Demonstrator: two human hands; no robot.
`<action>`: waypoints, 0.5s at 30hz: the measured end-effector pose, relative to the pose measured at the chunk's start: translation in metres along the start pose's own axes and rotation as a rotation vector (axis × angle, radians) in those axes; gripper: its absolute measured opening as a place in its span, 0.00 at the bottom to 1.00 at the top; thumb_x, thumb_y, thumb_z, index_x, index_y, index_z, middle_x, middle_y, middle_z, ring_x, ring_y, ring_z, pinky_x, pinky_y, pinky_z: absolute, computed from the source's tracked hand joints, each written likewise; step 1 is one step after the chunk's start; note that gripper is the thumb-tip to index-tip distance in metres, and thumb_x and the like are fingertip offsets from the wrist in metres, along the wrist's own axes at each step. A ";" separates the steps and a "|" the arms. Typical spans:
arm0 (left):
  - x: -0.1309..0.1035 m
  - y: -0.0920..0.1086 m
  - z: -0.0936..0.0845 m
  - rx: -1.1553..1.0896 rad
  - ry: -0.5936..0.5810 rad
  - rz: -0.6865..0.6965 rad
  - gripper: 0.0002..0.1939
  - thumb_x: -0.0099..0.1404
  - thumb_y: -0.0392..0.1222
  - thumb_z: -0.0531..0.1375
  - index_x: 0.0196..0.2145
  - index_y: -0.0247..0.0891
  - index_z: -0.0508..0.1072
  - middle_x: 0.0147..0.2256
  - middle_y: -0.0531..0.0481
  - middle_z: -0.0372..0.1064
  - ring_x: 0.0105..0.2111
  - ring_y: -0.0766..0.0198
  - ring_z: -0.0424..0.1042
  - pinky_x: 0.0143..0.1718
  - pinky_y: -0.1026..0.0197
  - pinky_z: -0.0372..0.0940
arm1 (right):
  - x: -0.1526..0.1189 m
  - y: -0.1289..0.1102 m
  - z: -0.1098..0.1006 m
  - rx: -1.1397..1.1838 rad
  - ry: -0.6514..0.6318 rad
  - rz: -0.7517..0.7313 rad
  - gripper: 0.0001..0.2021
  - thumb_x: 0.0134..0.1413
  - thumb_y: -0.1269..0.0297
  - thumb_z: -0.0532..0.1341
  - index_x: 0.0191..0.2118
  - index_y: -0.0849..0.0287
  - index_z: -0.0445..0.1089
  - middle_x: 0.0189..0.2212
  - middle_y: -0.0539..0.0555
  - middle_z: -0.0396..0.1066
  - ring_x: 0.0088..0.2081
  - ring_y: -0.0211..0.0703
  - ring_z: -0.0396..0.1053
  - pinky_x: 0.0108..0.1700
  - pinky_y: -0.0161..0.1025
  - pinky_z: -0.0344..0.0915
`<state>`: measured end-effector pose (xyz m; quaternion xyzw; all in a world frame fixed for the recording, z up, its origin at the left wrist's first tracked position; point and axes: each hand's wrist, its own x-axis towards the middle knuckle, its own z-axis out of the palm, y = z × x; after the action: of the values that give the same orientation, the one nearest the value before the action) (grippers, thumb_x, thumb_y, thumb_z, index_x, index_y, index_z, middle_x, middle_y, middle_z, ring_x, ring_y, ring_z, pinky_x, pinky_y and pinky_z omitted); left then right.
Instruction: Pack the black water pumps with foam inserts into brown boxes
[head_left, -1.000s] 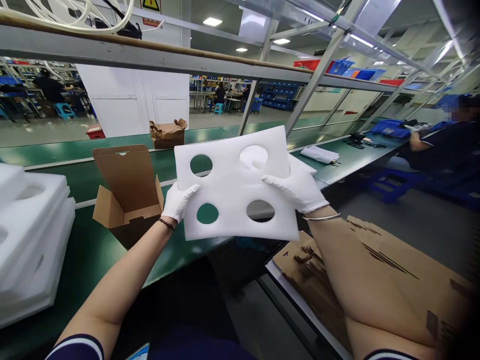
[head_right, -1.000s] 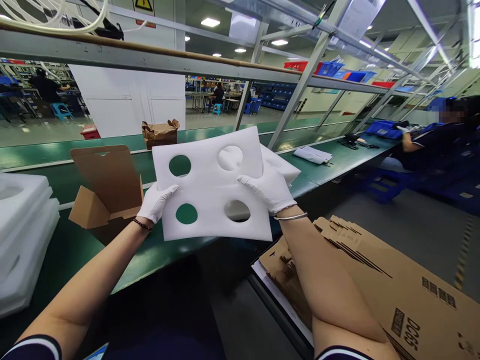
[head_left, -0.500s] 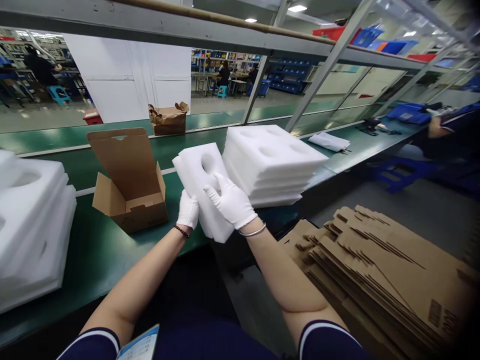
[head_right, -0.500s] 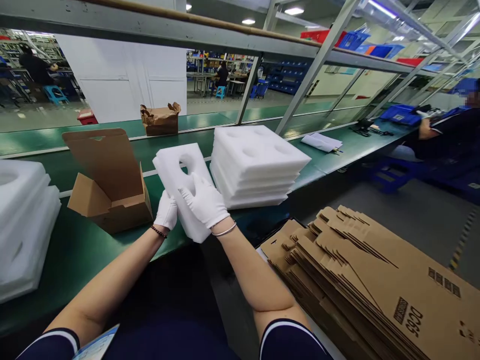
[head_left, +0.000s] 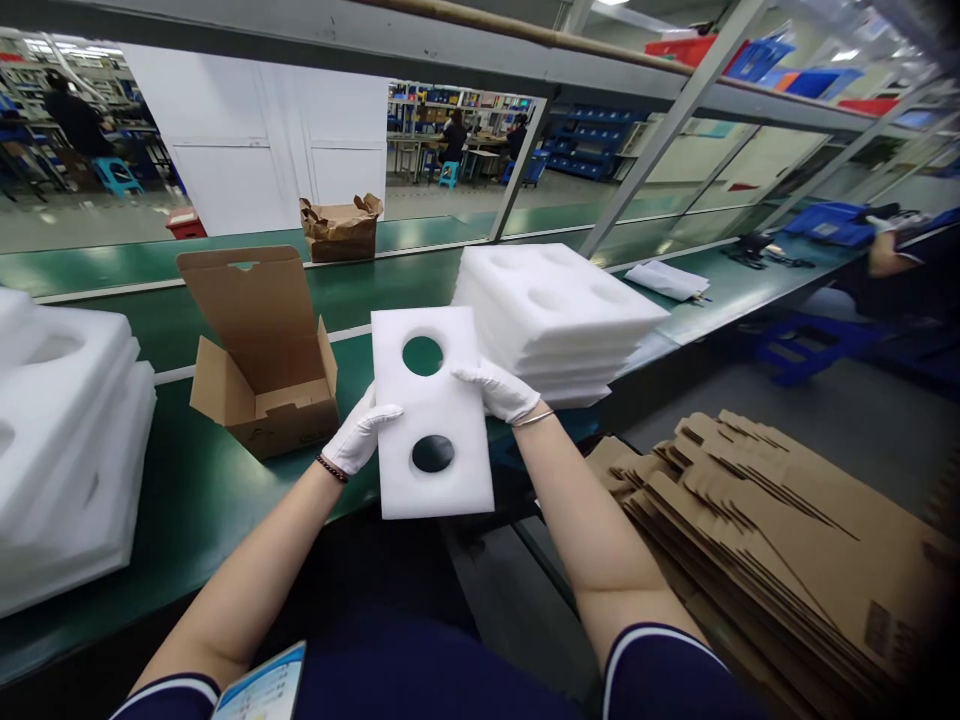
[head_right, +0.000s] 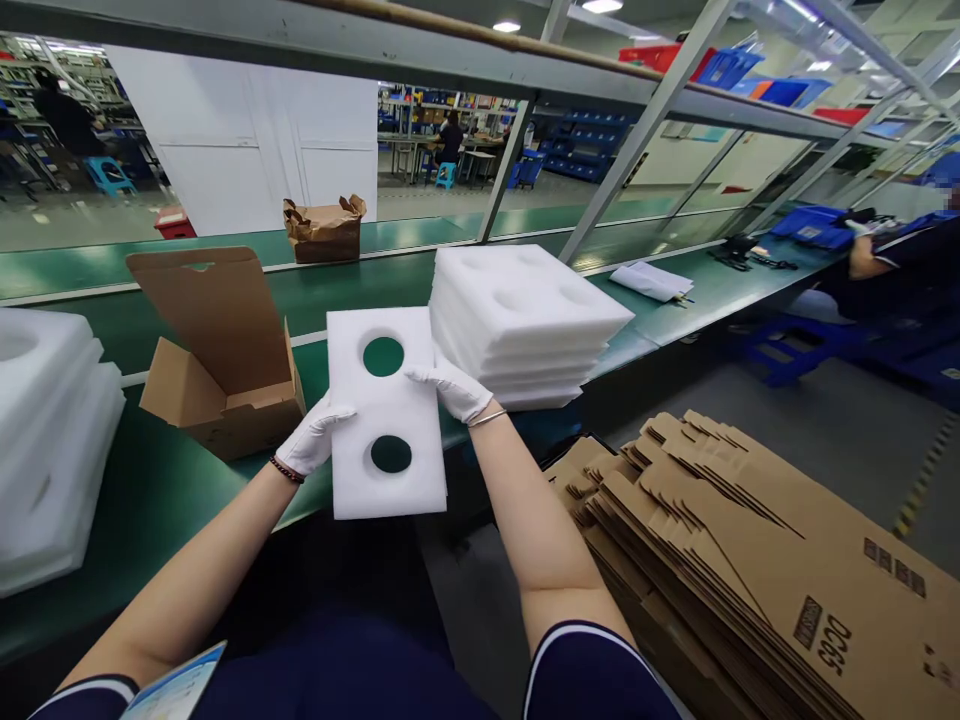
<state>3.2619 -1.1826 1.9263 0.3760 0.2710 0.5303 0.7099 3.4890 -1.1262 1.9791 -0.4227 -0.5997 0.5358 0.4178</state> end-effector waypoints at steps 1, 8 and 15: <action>-0.004 0.002 0.000 -0.004 0.001 -0.001 0.37 0.55 0.39 0.69 0.61 0.44 0.64 0.59 0.44 0.68 0.59 0.45 0.66 0.58 0.48 0.65 | 0.000 0.003 0.004 0.096 -0.061 0.024 0.31 0.42 0.51 0.72 0.53 0.58 0.71 0.52 0.62 0.73 0.53 0.61 0.71 0.51 0.57 0.73; -0.026 -0.017 -0.002 0.098 0.026 -0.135 0.32 0.54 0.38 0.72 0.56 0.41 0.70 0.55 0.45 0.72 0.55 0.49 0.70 0.54 0.52 0.68 | -0.001 0.036 0.023 0.246 0.134 0.073 0.27 0.35 0.57 0.75 0.43 0.60 0.71 0.43 0.57 0.76 0.43 0.53 0.75 0.49 0.50 0.73; -0.021 -0.042 -0.018 -0.040 0.174 -0.426 0.21 0.51 0.43 0.73 0.40 0.32 0.76 0.35 0.41 0.78 0.29 0.57 0.76 0.33 0.55 0.72 | 0.000 0.054 0.014 -0.162 0.239 -0.295 0.48 0.26 0.52 0.78 0.57 0.59 0.61 0.54 0.63 0.69 0.55 0.56 0.69 0.58 0.52 0.66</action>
<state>3.2648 -1.2050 1.8817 0.2488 0.3938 0.4042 0.7872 3.4789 -1.1261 1.9244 -0.4232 -0.6425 0.3647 0.5245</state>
